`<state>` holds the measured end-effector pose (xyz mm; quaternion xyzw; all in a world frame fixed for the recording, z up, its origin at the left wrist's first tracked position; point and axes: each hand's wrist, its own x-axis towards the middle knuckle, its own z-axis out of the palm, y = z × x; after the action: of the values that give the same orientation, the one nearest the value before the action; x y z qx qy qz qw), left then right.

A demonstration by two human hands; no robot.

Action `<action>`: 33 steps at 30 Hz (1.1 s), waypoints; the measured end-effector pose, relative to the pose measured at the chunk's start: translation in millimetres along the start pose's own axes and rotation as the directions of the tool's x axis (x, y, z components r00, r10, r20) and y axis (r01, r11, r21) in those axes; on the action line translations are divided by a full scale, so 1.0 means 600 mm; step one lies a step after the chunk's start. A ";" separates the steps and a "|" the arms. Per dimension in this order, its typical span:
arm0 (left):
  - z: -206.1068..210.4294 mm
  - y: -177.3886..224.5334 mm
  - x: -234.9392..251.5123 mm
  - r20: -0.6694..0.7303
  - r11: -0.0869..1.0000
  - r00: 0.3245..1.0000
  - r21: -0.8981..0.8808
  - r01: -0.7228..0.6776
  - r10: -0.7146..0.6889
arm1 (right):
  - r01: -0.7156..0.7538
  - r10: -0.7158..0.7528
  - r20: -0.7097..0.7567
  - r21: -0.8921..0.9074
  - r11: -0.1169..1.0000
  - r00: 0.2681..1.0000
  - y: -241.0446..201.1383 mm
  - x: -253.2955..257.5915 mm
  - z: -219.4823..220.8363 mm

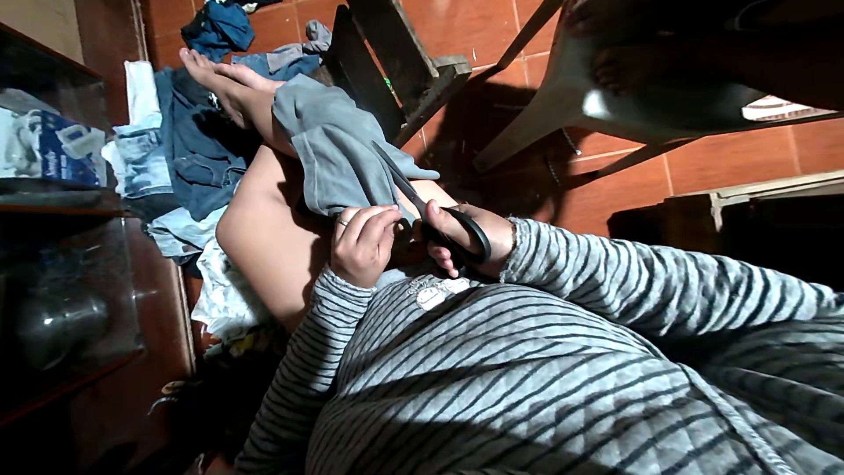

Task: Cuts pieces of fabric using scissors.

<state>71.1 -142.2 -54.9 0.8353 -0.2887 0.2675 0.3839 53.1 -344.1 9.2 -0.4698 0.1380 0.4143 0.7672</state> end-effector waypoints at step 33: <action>-0.012 -0.009 -0.033 0.048 0.997 0.996 -0.032 0.073 -0.071 | -0.014 0.056 0.088 -0.419 0.908 0.995 -0.078 0.069 -0.081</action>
<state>59.6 -127.8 -66.8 0.8445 -0.2717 0.2290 0.4007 123.2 -374.0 -12.5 -0.5995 0.0168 0.4706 0.6472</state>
